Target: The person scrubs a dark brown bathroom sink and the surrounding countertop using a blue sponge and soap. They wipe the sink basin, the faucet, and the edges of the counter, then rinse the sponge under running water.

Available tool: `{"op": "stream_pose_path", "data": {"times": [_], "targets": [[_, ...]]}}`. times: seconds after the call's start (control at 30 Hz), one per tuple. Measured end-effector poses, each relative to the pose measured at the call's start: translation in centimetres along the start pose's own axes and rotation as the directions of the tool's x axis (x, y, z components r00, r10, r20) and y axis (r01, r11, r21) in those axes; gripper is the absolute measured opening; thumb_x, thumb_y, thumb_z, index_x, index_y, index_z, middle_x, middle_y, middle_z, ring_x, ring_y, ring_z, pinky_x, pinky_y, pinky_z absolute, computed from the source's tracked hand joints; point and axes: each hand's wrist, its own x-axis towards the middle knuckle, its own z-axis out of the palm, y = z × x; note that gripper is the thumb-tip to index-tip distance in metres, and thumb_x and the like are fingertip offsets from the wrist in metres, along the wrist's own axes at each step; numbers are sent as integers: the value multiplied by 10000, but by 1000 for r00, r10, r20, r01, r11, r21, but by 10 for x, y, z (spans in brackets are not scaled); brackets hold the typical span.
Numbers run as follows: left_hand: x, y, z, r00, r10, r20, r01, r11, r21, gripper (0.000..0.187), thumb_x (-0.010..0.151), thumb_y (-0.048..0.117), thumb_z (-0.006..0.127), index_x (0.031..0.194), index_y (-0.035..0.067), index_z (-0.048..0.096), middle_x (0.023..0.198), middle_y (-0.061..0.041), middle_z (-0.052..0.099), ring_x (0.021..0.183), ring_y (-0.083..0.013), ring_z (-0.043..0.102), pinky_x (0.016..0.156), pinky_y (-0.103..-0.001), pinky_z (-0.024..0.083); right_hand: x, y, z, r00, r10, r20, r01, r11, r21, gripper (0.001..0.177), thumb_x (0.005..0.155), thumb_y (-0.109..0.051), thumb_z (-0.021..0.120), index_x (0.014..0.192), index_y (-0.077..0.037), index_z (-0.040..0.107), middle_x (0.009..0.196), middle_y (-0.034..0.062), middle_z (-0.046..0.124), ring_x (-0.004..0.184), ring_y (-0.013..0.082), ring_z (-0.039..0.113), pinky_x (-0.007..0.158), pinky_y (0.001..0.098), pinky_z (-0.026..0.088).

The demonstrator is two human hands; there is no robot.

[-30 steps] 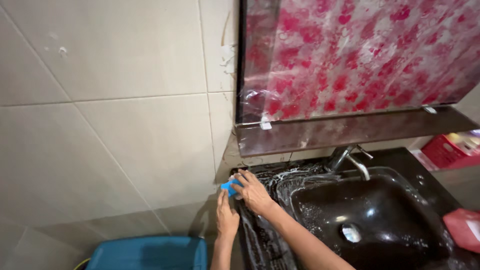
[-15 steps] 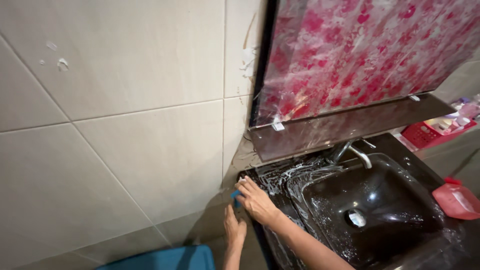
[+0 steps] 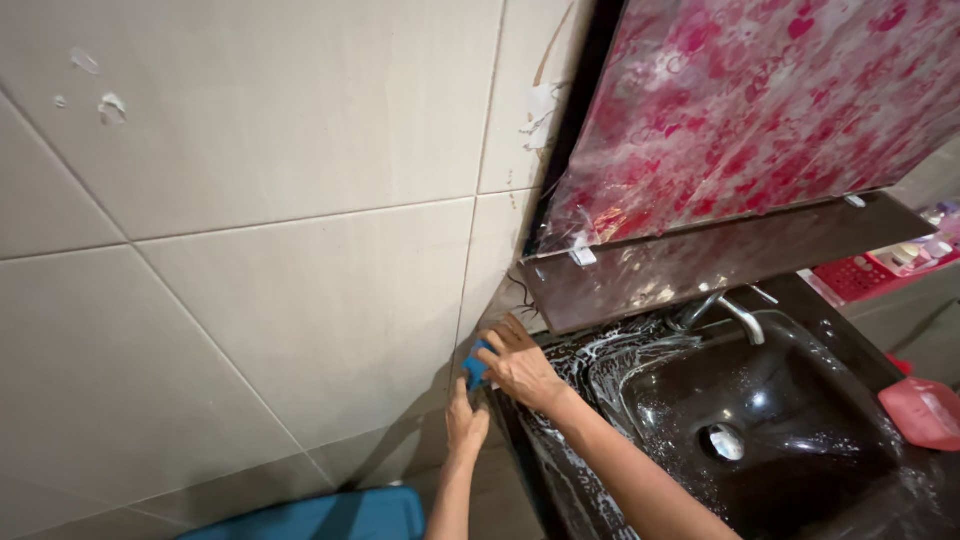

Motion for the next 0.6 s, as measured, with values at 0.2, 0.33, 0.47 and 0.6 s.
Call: {"op": "stream_pose_path", "data": {"times": [0.2, 0.33, 0.47, 0.6], "targets": [[-9, 8, -12, 993, -91, 75, 94, 995, -34, 652, 880, 198, 739, 1439, 32, 448, 1353, -281, 583, 1275, -436, 559, 1056, -471, 466, 8, -13, -6, 974, 47, 223, -26, 995, -95, 436, 761, -290, 838, 1124, -93, 698, 1172, 149, 618, 1218, 339, 532, 1233, 569, 208], [-52, 10, -19, 999, 31, 38, -28, 996, -86, 714, 765, 42, 705, 1434, 60, 458, 1367, -239, 590, 1281, -411, 563, 1059, -464, 470, -24, -26, -21, 988, 34, 148, -29, 999, -37, 443, 730, -316, 847, 1096, -111, 703, 1175, 148, 621, 1220, 341, 532, 1221, 608, 178], [-80, 11, -21, 990, 141, -20, -143, 980, -136, 783, 691, -39, 712, 1420, 42, 437, 1445, -235, 525, 1341, -411, 493, 1091, -476, 415, -44, -38, -31, 997, 13, 70, -15, 999, 33, 434, 719, -297, 838, 1093, -128, 696, 1195, 122, 632, 1220, 318, 542, 1236, 590, 184], [-68, -1, -12, 992, 128, -16, -129, 975, -182, 774, 711, -20, 704, 1437, 48, 446, 1413, -236, 556, 1326, -407, 529, 1099, -470, 425, -35, -40, -26, 992, 50, 114, -47, 999, -25, 428, 694, -267, 837, 1071, -124, 693, 1166, 135, 635, 1227, 337, 534, 1223, 597, 179]]}}
